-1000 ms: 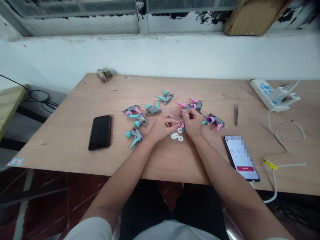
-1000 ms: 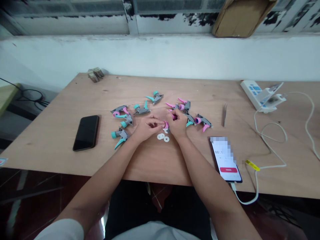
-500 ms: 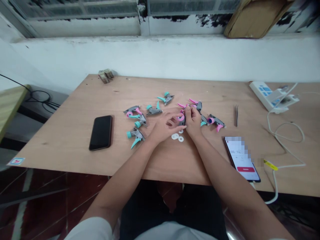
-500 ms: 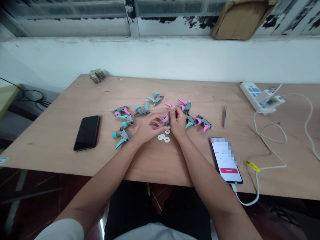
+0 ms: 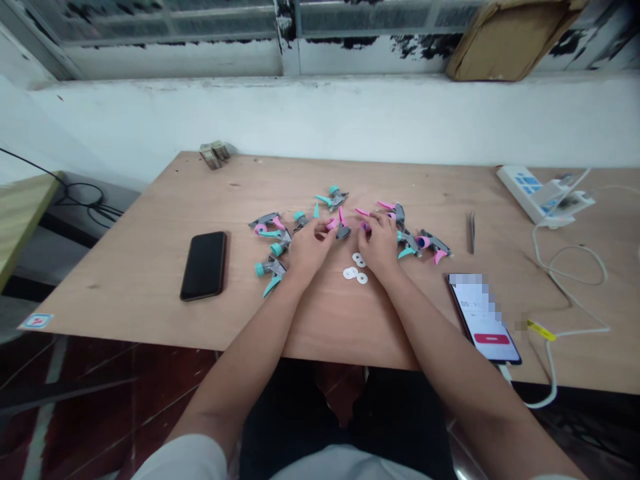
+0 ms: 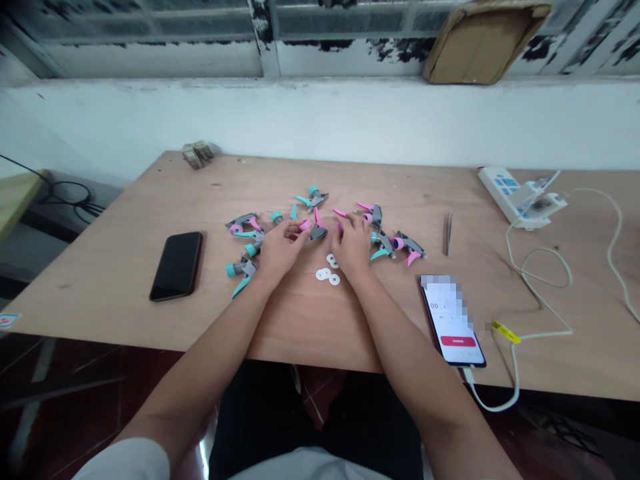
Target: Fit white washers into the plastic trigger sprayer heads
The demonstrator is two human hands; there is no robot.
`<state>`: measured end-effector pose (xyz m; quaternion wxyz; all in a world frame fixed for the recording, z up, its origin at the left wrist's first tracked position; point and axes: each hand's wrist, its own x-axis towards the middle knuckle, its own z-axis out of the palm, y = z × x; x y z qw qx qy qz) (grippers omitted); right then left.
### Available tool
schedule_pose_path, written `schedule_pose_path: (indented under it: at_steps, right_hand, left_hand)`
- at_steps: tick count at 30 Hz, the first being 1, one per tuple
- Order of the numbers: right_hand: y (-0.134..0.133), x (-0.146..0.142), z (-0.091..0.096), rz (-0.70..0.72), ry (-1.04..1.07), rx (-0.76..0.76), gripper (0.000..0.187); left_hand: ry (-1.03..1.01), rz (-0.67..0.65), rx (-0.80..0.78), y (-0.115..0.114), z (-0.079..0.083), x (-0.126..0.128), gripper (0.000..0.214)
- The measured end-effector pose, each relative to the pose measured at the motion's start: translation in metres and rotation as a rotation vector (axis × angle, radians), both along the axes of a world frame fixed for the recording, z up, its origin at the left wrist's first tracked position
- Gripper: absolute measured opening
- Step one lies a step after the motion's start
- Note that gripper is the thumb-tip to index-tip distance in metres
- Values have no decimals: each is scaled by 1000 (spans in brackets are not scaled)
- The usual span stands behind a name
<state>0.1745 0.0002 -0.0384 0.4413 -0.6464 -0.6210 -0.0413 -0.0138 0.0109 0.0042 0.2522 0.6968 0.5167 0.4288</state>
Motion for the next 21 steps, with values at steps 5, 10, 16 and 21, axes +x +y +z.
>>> schedule_pose_path:
  at_steps: [5,10,16,21]
  right_hand:
    - [2,-1,-9,40,-39,-71,49]
    - [3,3,-8,68,-26,-121,53]
    - [2,5,-4,48,-41,-119,44]
    - [6,9,-10,57,2,-114,36]
  left_hand:
    - [191,134,100,0,1,-3,16]
    - [180,-15,208,-7,5,3,17]
    - [376,-512,34,-15,-3,11,18]
    - [453,-478,72,-14,-7,16,25]
